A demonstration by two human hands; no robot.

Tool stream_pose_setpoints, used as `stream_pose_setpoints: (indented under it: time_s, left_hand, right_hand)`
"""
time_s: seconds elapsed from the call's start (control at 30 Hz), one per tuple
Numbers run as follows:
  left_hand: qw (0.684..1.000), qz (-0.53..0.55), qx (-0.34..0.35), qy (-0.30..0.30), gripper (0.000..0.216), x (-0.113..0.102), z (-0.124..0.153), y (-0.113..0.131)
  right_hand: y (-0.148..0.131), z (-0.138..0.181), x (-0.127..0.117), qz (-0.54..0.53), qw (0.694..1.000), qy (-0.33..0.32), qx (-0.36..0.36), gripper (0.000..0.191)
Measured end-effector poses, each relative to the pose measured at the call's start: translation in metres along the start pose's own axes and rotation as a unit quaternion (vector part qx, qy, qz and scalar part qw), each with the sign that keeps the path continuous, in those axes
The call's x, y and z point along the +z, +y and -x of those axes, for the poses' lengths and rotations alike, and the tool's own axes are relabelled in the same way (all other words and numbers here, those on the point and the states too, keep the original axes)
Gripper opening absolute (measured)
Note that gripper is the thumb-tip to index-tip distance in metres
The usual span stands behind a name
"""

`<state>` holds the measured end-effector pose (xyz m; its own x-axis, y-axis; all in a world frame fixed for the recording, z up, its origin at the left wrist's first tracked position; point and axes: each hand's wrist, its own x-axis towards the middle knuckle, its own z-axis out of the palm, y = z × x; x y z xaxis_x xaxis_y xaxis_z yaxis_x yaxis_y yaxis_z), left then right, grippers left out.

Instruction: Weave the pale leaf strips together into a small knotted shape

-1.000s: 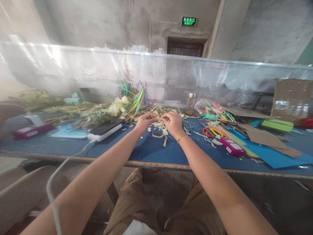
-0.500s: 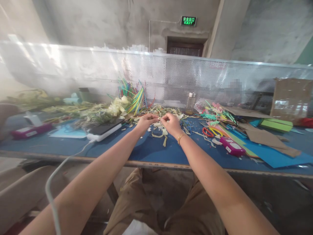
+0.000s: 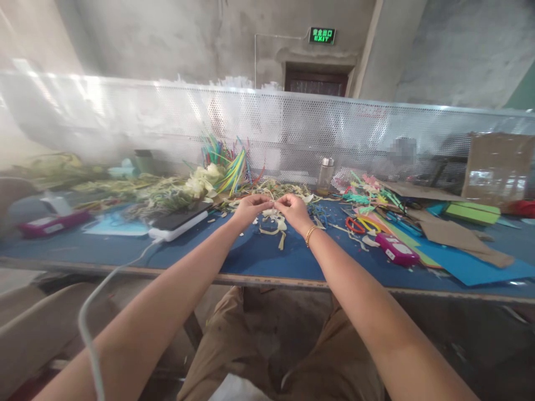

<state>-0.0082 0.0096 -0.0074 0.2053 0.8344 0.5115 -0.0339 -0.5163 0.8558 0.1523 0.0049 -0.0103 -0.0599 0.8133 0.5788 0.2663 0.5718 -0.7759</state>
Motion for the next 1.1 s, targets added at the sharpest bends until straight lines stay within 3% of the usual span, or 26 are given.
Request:
stream_pose_setpoints:
  time_s: [0.1,0.2,0.3,0.4,0.67,1.1]
  left_hand:
    - [1.000,0.016,-0.013,0.002,0.027,-0.001,-0.001,-0.002]
    - [0.997,0.067,-0.030,0.008,0.025,-0.001,-0.003,-0.006]
    - [0.992,0.113,-0.046,0.018,0.023,-0.002,-0.005,-0.008]
    - [0.989,0.135,-0.056,0.020,0.022,-0.002,-0.006,-0.009]
    - [0.987,0.148,-0.064,0.015,0.021,-0.001,-0.006,-0.012]
    - [0.983,0.162,-0.080,0.023,0.024,0.001,-0.004,-0.006]
  right_hand:
    - [-0.001,0.000,-0.001,-0.003,1.000,-0.013,-0.015,0.018]
    - [-0.007,0.002,-0.004,0.081,0.992,0.018,-0.091,0.015]
    - [-0.016,0.008,-0.006,0.223,0.957,0.046,-0.180,0.016]
    - [-0.025,0.013,-0.006,0.315,0.921,0.060,-0.221,0.016]
    - [-0.029,0.015,-0.005,0.377,0.888,0.047,-0.260,0.009]
    - [-0.030,0.016,-0.005,0.388,0.883,0.047,-0.260,0.008]
